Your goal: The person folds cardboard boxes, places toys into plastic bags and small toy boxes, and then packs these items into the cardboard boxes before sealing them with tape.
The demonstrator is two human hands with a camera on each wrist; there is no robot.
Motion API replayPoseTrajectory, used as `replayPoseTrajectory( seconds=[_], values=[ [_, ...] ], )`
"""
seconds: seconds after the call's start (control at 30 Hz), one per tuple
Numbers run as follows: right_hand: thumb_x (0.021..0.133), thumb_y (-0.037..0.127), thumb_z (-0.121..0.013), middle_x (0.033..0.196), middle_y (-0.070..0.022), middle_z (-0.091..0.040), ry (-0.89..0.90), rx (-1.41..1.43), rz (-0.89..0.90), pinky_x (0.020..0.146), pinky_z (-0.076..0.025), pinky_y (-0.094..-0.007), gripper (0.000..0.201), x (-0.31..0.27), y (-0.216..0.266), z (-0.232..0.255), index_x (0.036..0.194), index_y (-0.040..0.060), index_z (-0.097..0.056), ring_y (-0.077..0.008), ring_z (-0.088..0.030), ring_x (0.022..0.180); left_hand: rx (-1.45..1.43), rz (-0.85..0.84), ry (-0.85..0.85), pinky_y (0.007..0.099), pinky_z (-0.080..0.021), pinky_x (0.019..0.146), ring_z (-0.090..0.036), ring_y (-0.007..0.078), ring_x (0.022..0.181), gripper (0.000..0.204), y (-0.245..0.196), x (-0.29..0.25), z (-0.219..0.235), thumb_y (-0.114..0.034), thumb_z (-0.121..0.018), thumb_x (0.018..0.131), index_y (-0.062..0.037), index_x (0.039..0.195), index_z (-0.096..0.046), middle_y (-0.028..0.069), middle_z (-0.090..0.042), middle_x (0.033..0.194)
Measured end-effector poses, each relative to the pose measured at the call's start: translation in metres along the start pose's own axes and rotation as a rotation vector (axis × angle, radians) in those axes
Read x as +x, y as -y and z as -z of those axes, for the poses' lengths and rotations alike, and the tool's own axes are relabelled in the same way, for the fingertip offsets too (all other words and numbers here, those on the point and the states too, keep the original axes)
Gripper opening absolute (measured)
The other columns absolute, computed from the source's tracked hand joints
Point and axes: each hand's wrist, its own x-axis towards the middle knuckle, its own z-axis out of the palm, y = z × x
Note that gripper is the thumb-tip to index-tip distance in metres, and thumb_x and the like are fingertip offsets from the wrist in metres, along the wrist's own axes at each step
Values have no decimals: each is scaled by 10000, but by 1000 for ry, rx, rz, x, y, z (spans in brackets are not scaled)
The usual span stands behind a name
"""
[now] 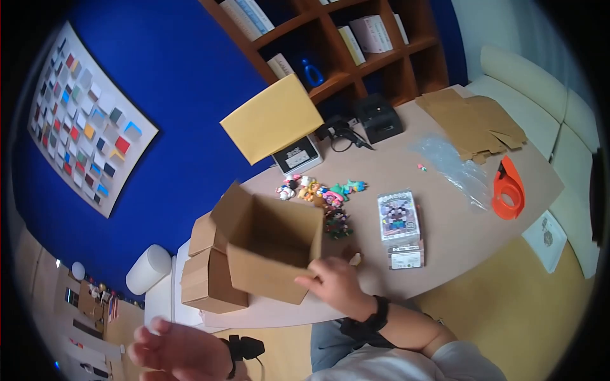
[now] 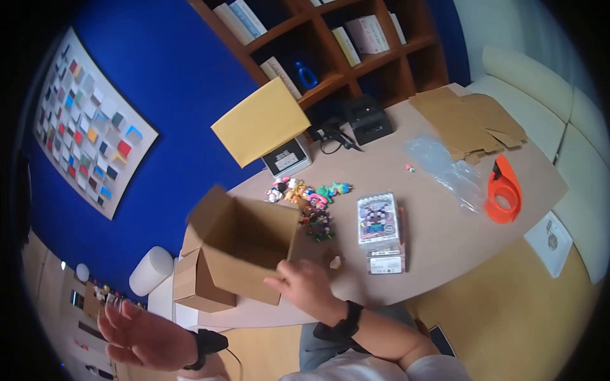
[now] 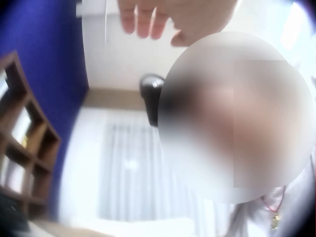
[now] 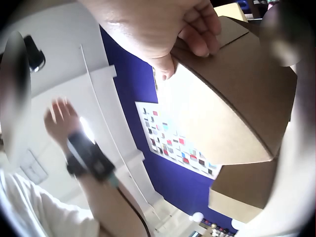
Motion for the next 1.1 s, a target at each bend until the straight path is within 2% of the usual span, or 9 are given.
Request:
replayPoseTrajectory(
  seconds=[0.03,0.07,0.17,0.3,0.5,0.77,0.87,1.07,1.1],
  values=[
    [759,255,-701,575,-67,-507,13,121,-155,508,-414,-317,274,5,4,7,714,61,-512,-187,-538,563,42,-169,-330,378,-386,930,-463,280,1092,402,2,-24,19,-249,-405,910,-76,1272,-417,180,-392,1304],
    [749,209,-727,575,-64,-498,30,239,-313,505,-402,-295,262,10,8,13,724,42,-527,-154,-528,569,316,63,-476,397,-371,956,-446,259,1124,412,9,-54,42,-198,-383,893,-61,1281,-409,171,-406,1286],
    [805,309,-672,603,-104,-555,97,358,-289,478,-419,-285,311,11,10,18,820,22,-555,-169,-569,530,329,960,-550,354,-303,1016,-395,241,1193,529,29,-125,43,6,-445,808,-2,1327,-340,145,-389,1326],
    [804,321,-672,634,-105,-555,270,441,-171,511,-429,-308,324,5,26,19,816,18,-560,-196,-563,553,-107,1309,-384,355,-334,997,-404,253,1191,528,49,-192,52,52,-425,818,8,1334,-323,162,-354,1367],
    [765,286,-703,670,-86,-556,536,275,67,544,-438,-319,288,7,37,24,793,36,-563,-241,-564,607,-171,1392,-286,364,-346,992,-405,280,1197,514,52,-222,64,56,-421,822,17,1325,-321,186,-341,1370],
    [784,298,-705,809,-17,-554,282,624,-338,684,-422,-223,347,7,3,20,902,20,-534,-83,-507,755,-181,1399,-227,376,-362,986,-407,315,1205,496,45,-239,73,61,-416,828,30,1313,-319,218,-323,1373],
    [802,301,-689,812,-6,-526,212,737,-284,710,-419,-229,362,11,5,12,944,16,-516,-87,-496,790,-170,1385,-195,381,-367,984,-408,328,1208,489,43,-240,74,63,-414,830,34,1309,-318,230,-317,1375],
    [917,333,-517,916,-6,-519,119,534,-281,739,-408,-197,394,27,-3,17,1123,6,-444,-57,-483,834,-38,1243,4,390,-379,980,-410,354,1214,476,33,-222,69,67,-411,835,44,1300,-316,255,-304,1378],
    [905,377,-521,917,-21,-530,102,564,-457,730,-422,-224,465,34,-7,22,1168,4,-436,-73,-496,830,14,1160,69,392,-381,979,-410,358,1215,474,31,-211,62,67,-410,835,45,1299,-316,259,-302,1378]
  ],
)
